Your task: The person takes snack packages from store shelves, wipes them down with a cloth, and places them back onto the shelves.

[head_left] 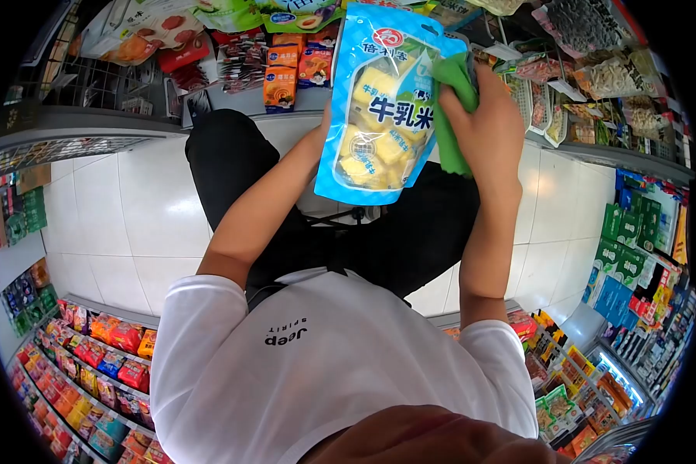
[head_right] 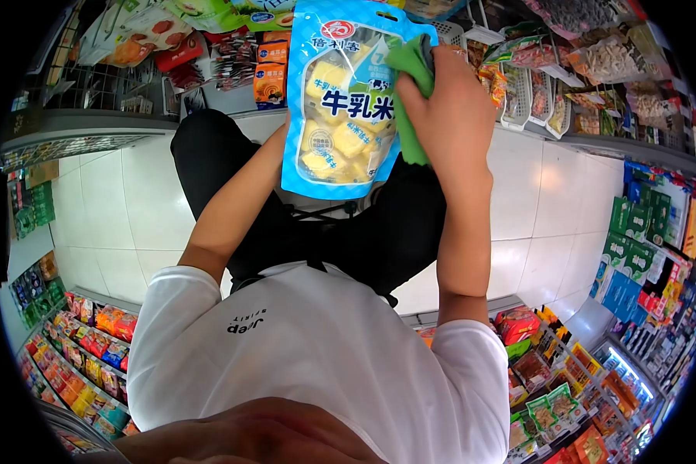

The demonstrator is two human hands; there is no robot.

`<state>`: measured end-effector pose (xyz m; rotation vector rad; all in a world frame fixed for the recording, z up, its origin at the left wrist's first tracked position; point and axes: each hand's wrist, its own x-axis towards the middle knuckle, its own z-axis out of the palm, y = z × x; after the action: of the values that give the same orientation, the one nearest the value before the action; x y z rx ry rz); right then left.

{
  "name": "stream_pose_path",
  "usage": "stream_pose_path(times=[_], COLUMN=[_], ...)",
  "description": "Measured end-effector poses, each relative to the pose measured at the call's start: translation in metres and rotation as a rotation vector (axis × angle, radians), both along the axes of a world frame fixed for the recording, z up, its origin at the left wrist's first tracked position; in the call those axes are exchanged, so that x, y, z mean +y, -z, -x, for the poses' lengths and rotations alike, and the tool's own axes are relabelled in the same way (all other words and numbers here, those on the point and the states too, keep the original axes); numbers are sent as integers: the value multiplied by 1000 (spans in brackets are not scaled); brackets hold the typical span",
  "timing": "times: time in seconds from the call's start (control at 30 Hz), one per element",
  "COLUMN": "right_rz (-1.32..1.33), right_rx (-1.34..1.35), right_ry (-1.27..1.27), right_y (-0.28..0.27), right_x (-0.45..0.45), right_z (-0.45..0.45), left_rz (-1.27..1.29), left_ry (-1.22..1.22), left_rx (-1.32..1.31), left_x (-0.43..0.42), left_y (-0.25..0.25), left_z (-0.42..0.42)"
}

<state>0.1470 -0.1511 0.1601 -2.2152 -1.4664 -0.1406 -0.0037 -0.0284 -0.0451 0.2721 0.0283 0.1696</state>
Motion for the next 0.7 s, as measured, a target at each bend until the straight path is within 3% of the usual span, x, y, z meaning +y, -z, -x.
stream_pose_path(times=[0.13, 0.27, 0.33, 0.63, 0.7], right_rz=[-65, -8, 42, 18, 8], right_rx=[-102, -110, -88, 47, -34], right_ry=[84, 138, 147, 67, 120], right_y=[14, 21, 18, 20, 26], right_x=[14, 15, 11, 2, 3], right_z=[-30, -56, -56, -66, -75], left_rz=[0, -332, -344, -58, -389], left_ry=[-21, -88, -45, 201, 78], left_rx=[-7, 40, -50, -165, -34], left_x=[-3, -2, 0, 3, 0], left_y=[-1, 9, 4, -19, -15], left_z=[0, 0, 8, 12, 14])
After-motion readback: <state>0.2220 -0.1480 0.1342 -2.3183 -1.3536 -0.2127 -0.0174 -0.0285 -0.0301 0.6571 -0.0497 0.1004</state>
